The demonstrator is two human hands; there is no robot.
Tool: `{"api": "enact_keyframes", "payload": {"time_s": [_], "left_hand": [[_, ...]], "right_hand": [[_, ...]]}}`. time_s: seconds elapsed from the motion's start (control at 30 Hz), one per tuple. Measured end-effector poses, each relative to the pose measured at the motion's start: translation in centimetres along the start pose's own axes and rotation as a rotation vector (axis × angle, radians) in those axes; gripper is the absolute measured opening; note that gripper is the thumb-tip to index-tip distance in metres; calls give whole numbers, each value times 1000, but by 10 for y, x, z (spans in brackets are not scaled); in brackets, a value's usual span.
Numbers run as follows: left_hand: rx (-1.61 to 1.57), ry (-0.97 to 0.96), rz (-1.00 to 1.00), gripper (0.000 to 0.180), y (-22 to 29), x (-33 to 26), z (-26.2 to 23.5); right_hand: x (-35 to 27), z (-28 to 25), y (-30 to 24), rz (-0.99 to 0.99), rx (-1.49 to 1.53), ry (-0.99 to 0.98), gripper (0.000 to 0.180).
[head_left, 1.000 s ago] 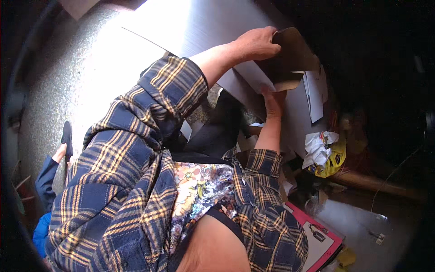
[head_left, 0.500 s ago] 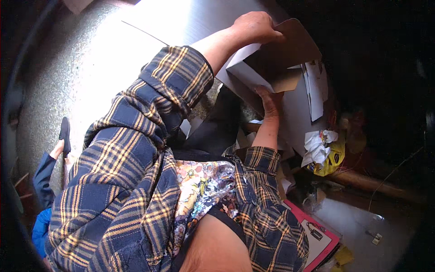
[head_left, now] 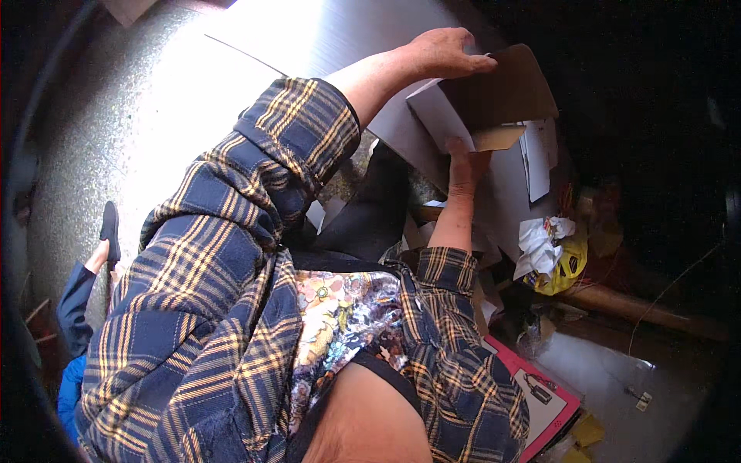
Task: Folding and assembling small cardboard boxes.
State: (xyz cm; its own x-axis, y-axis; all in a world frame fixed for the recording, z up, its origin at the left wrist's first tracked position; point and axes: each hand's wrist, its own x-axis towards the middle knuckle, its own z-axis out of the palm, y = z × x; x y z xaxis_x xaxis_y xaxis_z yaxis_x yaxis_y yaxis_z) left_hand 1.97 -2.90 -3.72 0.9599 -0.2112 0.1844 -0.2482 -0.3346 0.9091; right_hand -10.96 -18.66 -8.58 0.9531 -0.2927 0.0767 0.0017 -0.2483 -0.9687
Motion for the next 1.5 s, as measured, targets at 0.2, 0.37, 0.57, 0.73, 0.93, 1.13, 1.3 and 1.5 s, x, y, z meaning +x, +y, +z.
{"api": "enact_keyframes", "payload": {"time_s": [0.2, 0.37, 0.57, 0.73, 0.93, 1.13, 1.3, 1.5], "left_hand": [[72, -318, 83, 44, 2, -9, 8], [173, -257, 163, 26, 5, -19, 16], [146, 37, 195, 57, 13, -26, 9], [76, 142, 99, 68, 8, -13, 2], [44, 163, 7, 69, -8, 6, 1], [-235, -118, -109, 66, 0, -6, -7], [-466, -321, -187, 70, 21, -26, -4], [-466, -353, -201, 66, 30, -26, -12]], "right_hand": [[28, -76, 46, -69, 348, -397, 69], [22, -28, 52, -515, -521, 288, 66], [9, -9, 29, -308, -34, 245, 78], [-2, 1, -2, -170, 5, 288, 85], [9, -9, -22, -360, 101, 331, 70], [10, -8, -52, -67, 592, 318, 72], [3, -2, -74, 114, 1021, -24, 58], [2, -2, -67, 178, 1176, -101, 64]]}}
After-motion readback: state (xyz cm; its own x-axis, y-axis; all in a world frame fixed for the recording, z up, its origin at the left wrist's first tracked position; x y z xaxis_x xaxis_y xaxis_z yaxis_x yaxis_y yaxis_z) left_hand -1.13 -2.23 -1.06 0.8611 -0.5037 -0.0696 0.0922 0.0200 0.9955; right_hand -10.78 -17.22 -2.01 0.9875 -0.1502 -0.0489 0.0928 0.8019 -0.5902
